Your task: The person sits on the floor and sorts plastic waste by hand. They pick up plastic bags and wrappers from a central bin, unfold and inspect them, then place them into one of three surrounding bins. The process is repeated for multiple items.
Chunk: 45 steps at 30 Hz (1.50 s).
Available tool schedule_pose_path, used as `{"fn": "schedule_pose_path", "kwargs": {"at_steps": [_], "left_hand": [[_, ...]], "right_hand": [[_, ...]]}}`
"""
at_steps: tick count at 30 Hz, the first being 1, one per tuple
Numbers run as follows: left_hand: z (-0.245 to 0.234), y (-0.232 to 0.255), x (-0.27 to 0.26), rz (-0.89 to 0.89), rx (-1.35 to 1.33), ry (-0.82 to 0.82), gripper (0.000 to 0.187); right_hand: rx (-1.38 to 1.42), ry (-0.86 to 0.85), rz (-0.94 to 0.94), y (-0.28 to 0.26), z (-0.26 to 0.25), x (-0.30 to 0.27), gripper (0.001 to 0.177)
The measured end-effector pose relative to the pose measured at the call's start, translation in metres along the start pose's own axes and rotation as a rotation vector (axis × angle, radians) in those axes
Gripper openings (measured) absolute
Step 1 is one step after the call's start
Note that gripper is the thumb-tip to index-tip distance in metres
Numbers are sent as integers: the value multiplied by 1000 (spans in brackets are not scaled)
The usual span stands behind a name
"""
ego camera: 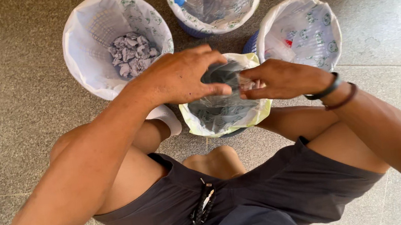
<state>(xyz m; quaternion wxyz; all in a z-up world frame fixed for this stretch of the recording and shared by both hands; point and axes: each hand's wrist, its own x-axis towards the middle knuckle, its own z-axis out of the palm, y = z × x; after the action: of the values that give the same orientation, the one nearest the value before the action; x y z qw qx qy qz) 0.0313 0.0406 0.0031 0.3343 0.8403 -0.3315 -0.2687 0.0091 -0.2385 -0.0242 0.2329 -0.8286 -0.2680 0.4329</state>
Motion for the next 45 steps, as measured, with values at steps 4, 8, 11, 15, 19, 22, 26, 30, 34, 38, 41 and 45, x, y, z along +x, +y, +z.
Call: {"fn": "schedule_pose_path", "kwargs": {"at_steps": [4, 8, 11, 15, 19, 22, 26, 30, 34, 38, 41, 45], "left_hand": [[16, 8, 17, -97, -346, -117, 37], [21, 9, 23, -91, -877, 78, 22], [22, 10, 26, 18, -926, 191, 24], [22, 12, 26, -35, -859, 191, 27], [15, 15, 19, 12, -722, 224, 40], [14, 17, 18, 95, -732, 255, 47], [25, 14, 16, 243, -938, 304, 38], [24, 8, 12, 399, -1008, 272, 20], [13, 9, 2, 445, -1035, 187, 36], [3, 16, -1, 464, -1020, 137, 59], [-1, 24, -2, 445, -725, 548, 54], [-5, 27, -10, 73, -242, 752, 41]], "right_hand": [[192, 260, -43, -29, -29, -29, 39], [718, 564, -214, -35, -48, -31, 60], [799, 560, -188, -36, -44, -30, 59], [681, 591, -106, -31, -28, -29, 32], [710, 629, -146, -25, -24, -30, 27], [774, 668, -211, -24, -19, -28, 26], [969, 715, -368, -18, -5, -24, 21], [1258, 696, -445, -13, 1, -25, 22], [1197, 623, -574, -18, -5, -28, 30], [1174, 647, -509, -27, -17, -30, 37], [728, 826, -406, -34, -16, -31, 24], [426, 947, -315, -42, -7, -33, 33]]}}
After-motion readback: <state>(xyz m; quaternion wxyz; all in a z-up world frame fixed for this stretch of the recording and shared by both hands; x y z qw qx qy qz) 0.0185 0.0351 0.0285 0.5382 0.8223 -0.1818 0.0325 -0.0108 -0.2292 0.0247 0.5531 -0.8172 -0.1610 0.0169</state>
